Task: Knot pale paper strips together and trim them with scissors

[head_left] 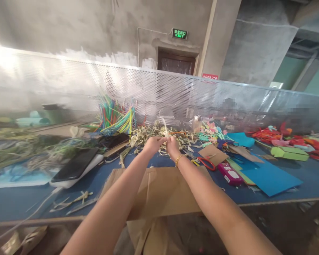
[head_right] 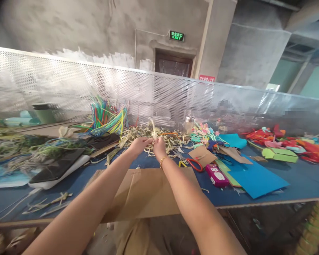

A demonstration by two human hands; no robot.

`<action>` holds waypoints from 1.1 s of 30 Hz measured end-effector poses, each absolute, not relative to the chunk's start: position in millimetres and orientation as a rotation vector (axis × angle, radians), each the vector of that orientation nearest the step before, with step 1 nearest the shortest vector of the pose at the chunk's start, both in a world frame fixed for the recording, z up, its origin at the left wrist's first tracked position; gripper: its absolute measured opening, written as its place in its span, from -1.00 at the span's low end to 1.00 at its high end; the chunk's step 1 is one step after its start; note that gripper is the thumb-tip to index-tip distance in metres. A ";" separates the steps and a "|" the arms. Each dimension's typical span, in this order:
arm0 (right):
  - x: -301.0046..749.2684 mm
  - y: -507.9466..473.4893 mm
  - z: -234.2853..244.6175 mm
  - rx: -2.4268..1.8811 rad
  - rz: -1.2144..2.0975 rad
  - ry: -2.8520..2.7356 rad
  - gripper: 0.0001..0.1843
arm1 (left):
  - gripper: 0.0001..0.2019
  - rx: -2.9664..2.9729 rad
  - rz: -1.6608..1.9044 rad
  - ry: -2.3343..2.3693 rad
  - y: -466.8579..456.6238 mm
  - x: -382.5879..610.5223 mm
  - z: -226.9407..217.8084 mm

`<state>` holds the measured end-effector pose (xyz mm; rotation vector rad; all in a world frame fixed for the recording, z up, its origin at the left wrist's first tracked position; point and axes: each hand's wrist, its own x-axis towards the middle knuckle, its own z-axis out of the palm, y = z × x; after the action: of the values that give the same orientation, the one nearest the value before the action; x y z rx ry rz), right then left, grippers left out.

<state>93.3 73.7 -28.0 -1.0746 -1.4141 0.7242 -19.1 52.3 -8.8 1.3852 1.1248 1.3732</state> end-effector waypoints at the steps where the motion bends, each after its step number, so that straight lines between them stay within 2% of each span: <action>1: 93.7 72.9 -30.6 -1.103 0.636 -1.489 -0.75 | -0.77 1.350 1.404 1.090 54.5 -17.1 -11.7; 4: 97.0 71.5 -34.1 -1.116 0.502 -1.671 -0.80 | -0.72 1.275 1.449 1.020 61.5 -18.0 -21.5; 10: 100.6 70.0 -36.4 -1.029 1.103 -1.587 -0.81 | -0.68 1.162 1.460 0.938 71.2 -34.8 -41.7; 15: 116.6 75.2 -35.7 -1.126 1.203 -1.536 -0.87 | -0.69 1.082 1.456 0.888 73.2 -41.5 -46.2; 21: 126.0 76.0 -30.3 -1.009 1.409 -1.295 -0.88 | -0.74 1.071 1.405 0.837 67.9 -42.4 -39.8; 26: 123.6 71.0 -28.9 -0.954 1.460 -1.231 -0.95 | -0.73 1.075 1.384 0.840 64.9 -42.9 -37.7; 33: 119.8 64.1 -28.4 -1.047 1.453 -1.325 -0.86 | -0.76 1.103 1.339 0.865 65.7 -38.8 -43.2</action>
<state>119.8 64.1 -28.4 -1.0475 -1.3254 1.4532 -38.8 65.7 -43.2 1.1028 0.8647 1.3389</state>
